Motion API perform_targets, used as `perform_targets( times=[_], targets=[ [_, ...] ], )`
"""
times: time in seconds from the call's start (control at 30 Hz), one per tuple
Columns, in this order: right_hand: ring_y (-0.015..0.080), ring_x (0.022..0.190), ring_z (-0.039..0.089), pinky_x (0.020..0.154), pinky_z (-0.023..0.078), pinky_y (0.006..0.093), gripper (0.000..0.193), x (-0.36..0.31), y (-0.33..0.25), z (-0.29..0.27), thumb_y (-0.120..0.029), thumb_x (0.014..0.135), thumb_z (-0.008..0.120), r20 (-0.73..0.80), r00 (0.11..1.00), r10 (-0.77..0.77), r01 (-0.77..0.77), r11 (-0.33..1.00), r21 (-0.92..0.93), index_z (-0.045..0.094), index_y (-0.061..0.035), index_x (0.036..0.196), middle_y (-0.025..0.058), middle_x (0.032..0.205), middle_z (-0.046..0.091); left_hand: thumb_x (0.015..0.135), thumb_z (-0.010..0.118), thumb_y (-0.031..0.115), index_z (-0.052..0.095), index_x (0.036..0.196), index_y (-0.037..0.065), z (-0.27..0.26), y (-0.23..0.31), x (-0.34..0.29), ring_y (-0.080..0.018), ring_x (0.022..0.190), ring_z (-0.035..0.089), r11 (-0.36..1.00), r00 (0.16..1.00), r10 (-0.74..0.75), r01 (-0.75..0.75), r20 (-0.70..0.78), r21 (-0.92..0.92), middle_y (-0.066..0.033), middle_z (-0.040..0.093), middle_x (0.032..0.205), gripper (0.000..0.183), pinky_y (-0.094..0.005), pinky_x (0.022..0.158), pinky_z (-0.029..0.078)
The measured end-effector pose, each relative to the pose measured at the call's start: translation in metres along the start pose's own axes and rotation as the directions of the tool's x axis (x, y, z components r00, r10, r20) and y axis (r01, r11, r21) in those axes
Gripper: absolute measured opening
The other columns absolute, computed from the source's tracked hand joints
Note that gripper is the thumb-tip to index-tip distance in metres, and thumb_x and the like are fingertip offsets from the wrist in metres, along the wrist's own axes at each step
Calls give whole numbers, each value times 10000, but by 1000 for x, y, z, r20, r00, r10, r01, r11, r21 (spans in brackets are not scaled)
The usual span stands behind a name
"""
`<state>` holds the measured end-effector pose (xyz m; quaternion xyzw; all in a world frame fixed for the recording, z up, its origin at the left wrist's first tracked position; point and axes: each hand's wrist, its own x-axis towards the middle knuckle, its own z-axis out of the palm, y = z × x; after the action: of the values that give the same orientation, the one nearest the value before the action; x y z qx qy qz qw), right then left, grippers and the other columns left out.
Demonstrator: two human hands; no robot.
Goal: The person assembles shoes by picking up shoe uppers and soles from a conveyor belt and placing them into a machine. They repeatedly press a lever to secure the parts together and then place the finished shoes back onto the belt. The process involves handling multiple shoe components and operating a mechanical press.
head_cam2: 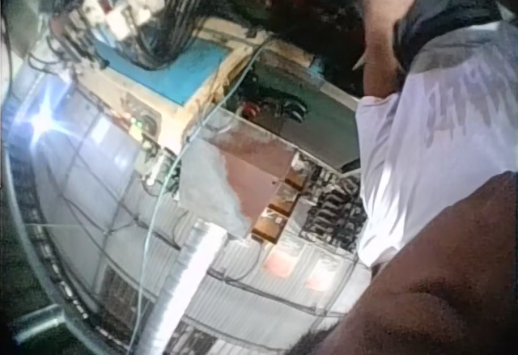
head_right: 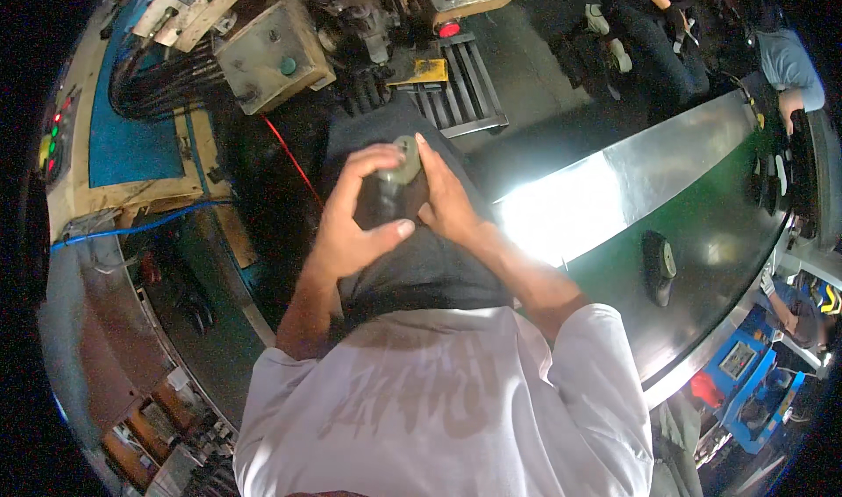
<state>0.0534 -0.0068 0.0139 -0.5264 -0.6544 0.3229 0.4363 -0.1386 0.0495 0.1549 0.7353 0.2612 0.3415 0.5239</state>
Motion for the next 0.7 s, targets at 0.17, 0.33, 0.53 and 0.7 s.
perform_targets(
  times=[0.17, 0.33, 0.53, 0.7],
  targets=[
    [347, 1482, 501, 1235, 406, 427, 1111, 67, -71, -50, -172, 863, 891, 458, 868, 191, -360, 877, 318, 186, -15, 1708, 267, 1651, 432, 810, 893, 173, 160, 1724, 57, -44, -10, 27, -300, 1516, 436, 835, 981, -111, 5, -159, -550, -190, 429, 1626, 1178, -444, 1254, 343],
    [218, 1280, 620, 1109, 506, 383, 917, 72, -89, -23, -245, 882, 893, 679, 644, 352, -751, 458, 475, 403, 37, 1604, 180, 1375, 666, 1052, 614, 174, 307, 1685, 21, -53, -56, 17, -250, 1465, 484, 713, 906, -289, -13, -311, -701, -137, 521, 1563, 720, -407, 1261, 335],
    [284, 1277, 640, 1088, 522, 416, 1023, 51, -61, 35, -287, 888, 902, 495, 739, 457, -637, 713, 292, 306, 65, 1642, 218, 1450, 616, 1091, 588, 188, 415, 1635, 11, -36, -113, -20, -224, 1349, 569, 761, 584, -587, 160, -561, -629, -118, 576, 1515, 598, -361, 1186, 417],
    [563, 1329, 489, 1100, 504, 557, 916, 29, -129, 33, -260, 792, 917, 408, 902, 137, 101, 854, -511, 511, -300, 1612, 385, 1711, 115, 1081, 622, 197, 436, 1621, 17, -35, -126, -23, -216, 1345, 559, 770, 384, -625, 160, -680, -618, -107, 577, 1503, 599, -356, 1170, 417]
  ],
)
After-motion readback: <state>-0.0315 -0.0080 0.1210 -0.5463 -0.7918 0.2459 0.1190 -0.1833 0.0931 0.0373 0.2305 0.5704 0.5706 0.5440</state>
